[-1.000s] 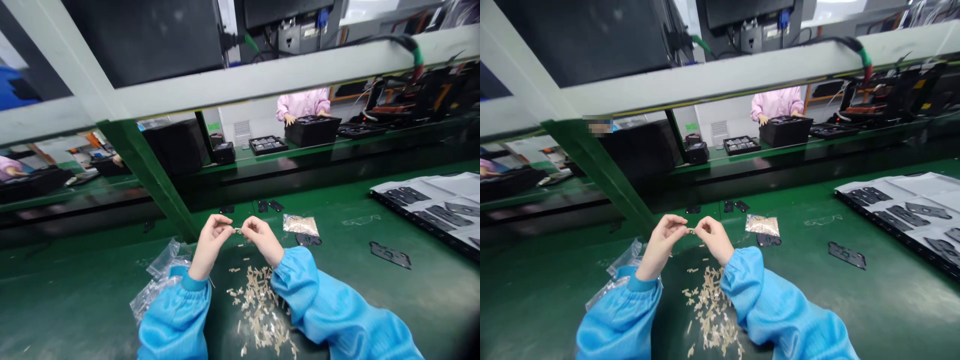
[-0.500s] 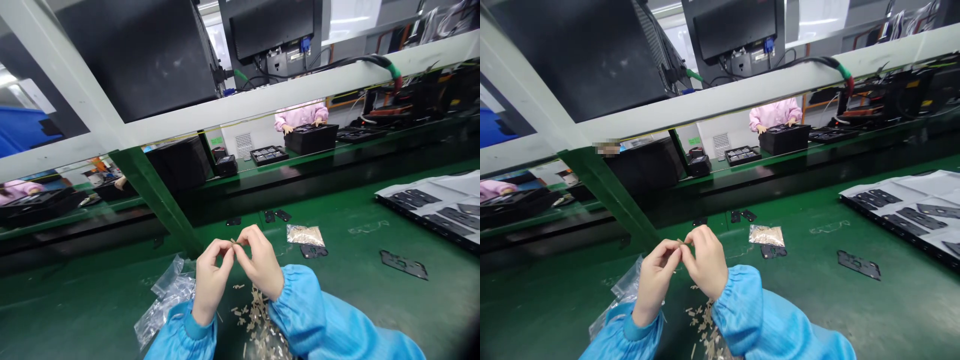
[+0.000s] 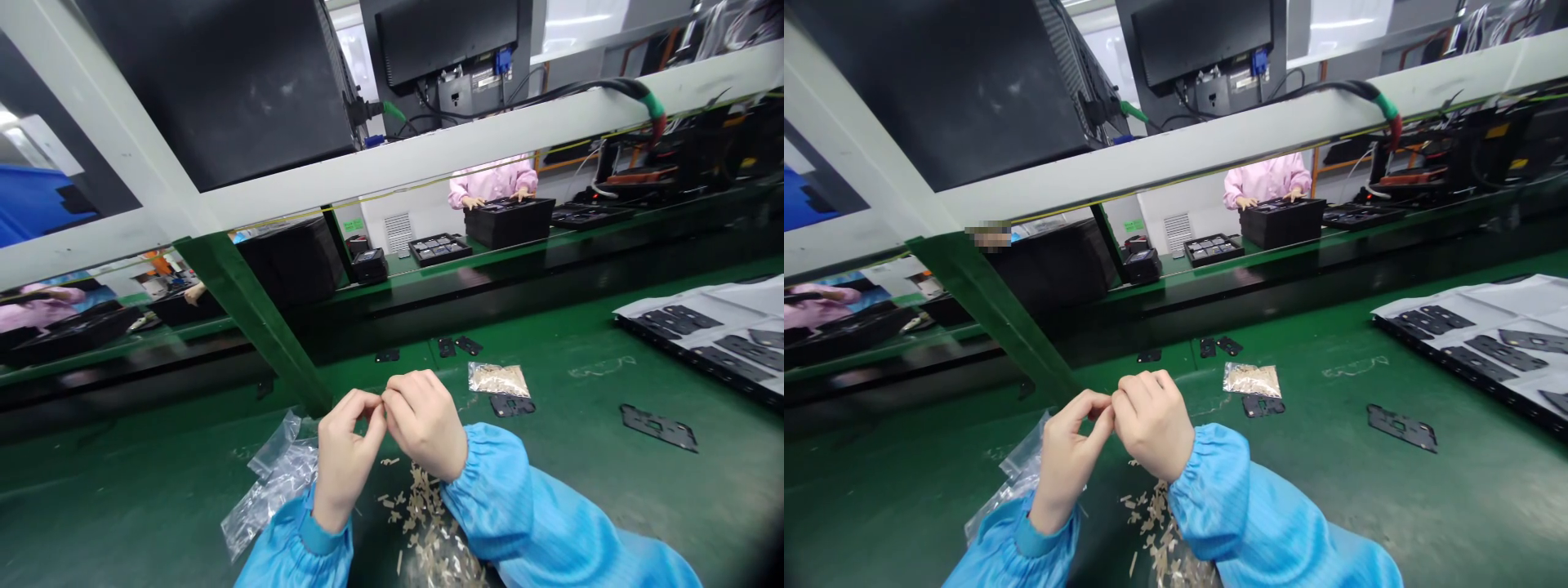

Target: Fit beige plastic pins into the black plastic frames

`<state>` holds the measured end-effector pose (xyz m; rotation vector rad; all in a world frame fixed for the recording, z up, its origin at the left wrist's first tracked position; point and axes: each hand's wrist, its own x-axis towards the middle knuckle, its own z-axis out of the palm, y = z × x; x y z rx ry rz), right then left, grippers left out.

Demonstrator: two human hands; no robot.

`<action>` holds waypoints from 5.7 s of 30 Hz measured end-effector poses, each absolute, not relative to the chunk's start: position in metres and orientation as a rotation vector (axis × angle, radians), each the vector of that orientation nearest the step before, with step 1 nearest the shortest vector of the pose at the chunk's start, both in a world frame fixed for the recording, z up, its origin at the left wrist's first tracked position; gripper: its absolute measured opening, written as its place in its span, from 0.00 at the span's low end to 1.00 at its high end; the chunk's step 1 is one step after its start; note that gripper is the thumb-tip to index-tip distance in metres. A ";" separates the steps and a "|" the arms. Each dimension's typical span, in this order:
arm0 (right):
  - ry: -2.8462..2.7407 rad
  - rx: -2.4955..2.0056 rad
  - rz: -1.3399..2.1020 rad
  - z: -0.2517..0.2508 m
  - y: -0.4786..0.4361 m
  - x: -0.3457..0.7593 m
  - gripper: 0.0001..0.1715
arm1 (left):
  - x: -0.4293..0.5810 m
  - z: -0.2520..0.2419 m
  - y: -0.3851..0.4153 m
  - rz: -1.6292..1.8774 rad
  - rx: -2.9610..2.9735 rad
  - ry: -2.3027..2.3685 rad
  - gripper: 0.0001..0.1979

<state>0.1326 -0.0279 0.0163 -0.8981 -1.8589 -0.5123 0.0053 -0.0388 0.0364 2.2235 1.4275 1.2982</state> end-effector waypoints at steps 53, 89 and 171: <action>-2.043 -1.190 0.078 0.016 0.010 0.161 0.05 | -0.003 0.036 -0.020 1.087 1.242 0.948 0.05; -1.415 -0.749 0.682 0.058 -0.047 0.132 0.05 | -0.010 0.044 -0.054 1.512 1.941 1.383 0.13; -1.505 -0.723 1.225 0.071 -0.055 0.146 0.06 | -0.016 0.069 -0.067 1.388 2.351 1.095 0.12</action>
